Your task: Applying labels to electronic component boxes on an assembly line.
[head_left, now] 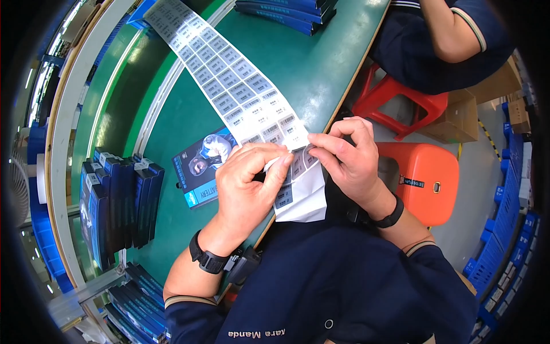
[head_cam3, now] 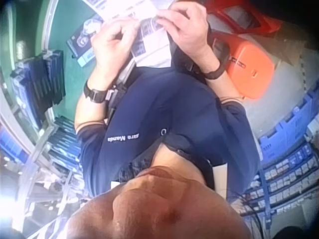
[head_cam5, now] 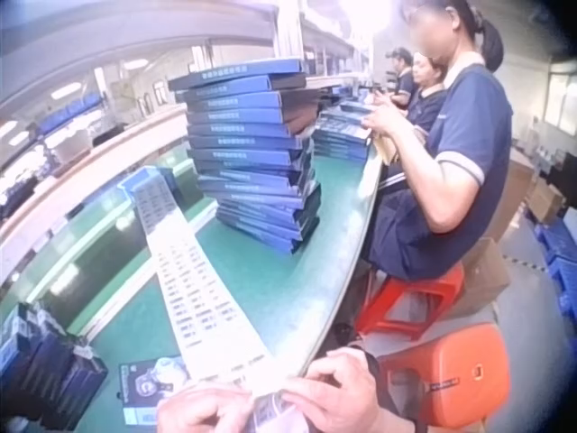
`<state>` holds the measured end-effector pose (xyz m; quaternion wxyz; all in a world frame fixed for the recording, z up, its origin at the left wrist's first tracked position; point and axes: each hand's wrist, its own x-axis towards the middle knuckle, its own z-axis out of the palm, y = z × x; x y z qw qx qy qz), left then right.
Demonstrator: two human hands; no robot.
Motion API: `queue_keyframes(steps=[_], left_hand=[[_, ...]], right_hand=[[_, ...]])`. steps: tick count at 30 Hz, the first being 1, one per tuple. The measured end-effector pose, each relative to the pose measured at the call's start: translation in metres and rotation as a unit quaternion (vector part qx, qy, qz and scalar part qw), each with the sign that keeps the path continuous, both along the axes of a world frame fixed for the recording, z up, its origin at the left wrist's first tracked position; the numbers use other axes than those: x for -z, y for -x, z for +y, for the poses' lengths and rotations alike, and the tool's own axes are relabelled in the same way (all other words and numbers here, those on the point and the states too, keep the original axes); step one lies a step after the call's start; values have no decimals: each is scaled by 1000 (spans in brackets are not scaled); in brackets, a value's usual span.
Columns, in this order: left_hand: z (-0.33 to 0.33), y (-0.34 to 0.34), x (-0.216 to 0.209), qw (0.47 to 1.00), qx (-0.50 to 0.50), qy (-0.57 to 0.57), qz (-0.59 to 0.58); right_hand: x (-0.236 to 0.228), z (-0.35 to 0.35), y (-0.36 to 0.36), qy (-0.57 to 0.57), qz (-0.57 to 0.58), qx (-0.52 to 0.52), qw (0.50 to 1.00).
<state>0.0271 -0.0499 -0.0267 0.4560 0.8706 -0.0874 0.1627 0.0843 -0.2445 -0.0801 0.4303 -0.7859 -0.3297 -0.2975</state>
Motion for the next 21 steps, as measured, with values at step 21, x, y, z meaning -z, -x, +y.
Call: queue_keyframes(steps=[21], left_hand=[[1,2,4,999,-14,31,5]], right_hand=[[-15,-1,8,-56,204,-45,976]])
